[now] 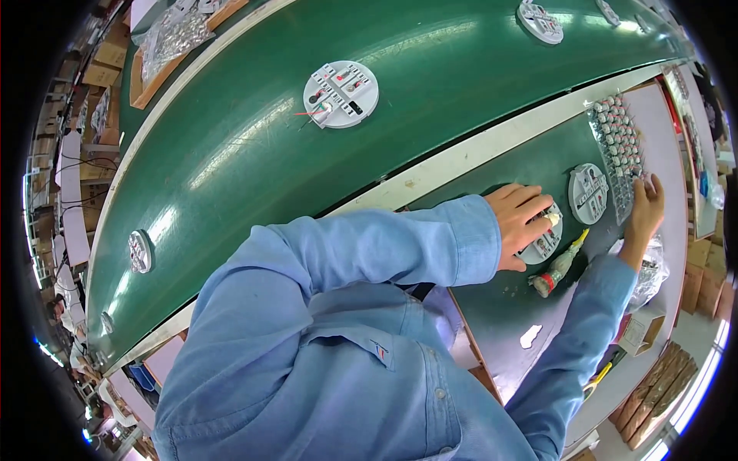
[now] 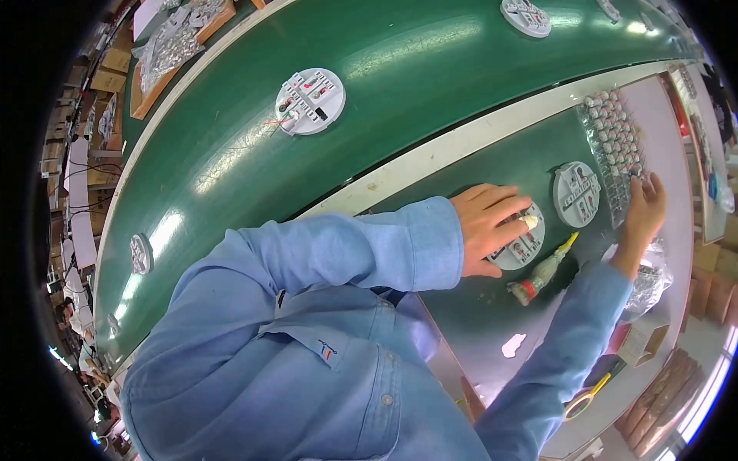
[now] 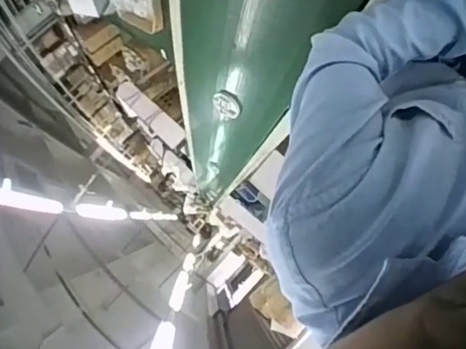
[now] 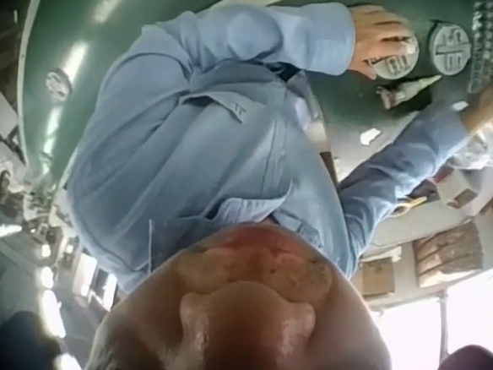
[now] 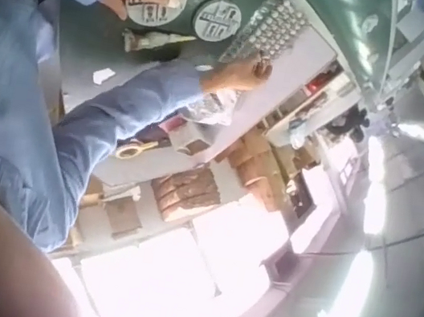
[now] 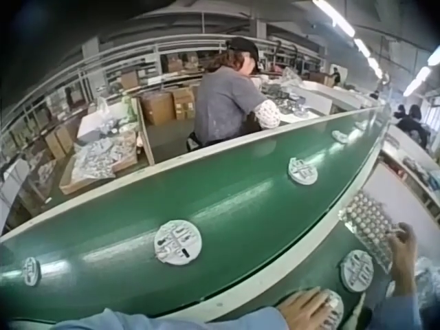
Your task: Applying adhesive to circular plastic parts and mounting electronic modules.
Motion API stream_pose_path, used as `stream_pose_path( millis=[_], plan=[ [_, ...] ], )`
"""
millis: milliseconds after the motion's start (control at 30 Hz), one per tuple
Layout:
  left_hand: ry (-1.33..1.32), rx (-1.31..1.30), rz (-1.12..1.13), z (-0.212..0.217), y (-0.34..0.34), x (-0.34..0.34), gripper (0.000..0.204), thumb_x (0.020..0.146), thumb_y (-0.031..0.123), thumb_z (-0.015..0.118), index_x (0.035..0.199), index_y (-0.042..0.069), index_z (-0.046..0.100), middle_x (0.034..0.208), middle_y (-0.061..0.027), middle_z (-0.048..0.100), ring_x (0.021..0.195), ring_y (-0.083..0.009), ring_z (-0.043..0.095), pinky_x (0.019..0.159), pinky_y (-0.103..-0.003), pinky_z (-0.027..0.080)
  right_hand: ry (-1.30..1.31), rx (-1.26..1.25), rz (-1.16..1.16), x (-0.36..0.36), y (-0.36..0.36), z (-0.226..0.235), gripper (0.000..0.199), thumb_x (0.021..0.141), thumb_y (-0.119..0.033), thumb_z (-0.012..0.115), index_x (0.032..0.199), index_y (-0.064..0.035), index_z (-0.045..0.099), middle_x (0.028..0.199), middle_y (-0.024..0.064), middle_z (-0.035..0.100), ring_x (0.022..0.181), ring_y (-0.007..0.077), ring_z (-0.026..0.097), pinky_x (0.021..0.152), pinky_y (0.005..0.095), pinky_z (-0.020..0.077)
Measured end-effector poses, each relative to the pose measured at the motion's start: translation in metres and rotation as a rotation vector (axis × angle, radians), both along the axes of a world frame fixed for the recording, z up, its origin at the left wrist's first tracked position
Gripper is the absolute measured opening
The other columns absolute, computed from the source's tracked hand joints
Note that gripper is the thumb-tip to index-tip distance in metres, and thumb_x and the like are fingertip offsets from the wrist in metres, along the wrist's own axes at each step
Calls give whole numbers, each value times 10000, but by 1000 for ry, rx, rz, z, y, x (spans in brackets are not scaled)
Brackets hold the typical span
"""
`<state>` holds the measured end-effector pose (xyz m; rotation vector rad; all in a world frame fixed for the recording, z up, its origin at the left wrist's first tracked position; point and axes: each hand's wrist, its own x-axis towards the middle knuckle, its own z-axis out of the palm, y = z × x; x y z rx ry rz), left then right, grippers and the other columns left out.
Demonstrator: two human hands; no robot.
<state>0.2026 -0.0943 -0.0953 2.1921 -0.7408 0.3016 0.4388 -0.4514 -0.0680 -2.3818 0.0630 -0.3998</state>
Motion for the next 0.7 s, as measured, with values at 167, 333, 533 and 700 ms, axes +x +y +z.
stream_pose_path(
  millis=[167, 333, 533, 700],
  plan=[
    [-18, 0, 39, 4, 2, 6, 777, 717, 365, 902, 1329, -13, 606, 1458, -219, 495, 1369, -403, 474, 1131, -503, 413, 163, -17, 119, -163, 59, 62, 506, 981, -66, 706, 1450, 38, 549, 1277, 133, 693, 1148, 176, 647, 1008, 310, 499],
    [-33, -69, 91, 2, -3, 15, 641, 737, 347, 887, 1231, 9, 656, 1424, -201, 540, 1314, -410, 524, 1098, -492, 437, 357, -230, -74, -265, 56, 37, 312, 972, -65, 713, 1275, 10, 708, 1232, 144, 723, 1091, 185, 682, 930, 332, 549],
    [157, -558, 137, 1, 1, 38, 194, 848, 163, 798, 952, 34, 698, 938, -148, 706, 890, -349, 684, 806, -420, 542, 129, -315, -81, -283, 62, 21, 293, 962, -76, 723, 1249, -12, 724, 1108, 157, 742, 955, 243, 717, 806, 371, 577],
    [303, -674, 145, 9, 17, 30, 101, 951, 81, 721, 991, -7, 690, 924, -119, 717, 840, -226, 694, 759, -329, 555, 187, -177, -253, -276, 76, 27, 242, 985, -93, 701, 1213, -16, 723, 1083, 125, 751, 933, 246, 717, 756, 329, 568]
  ],
)
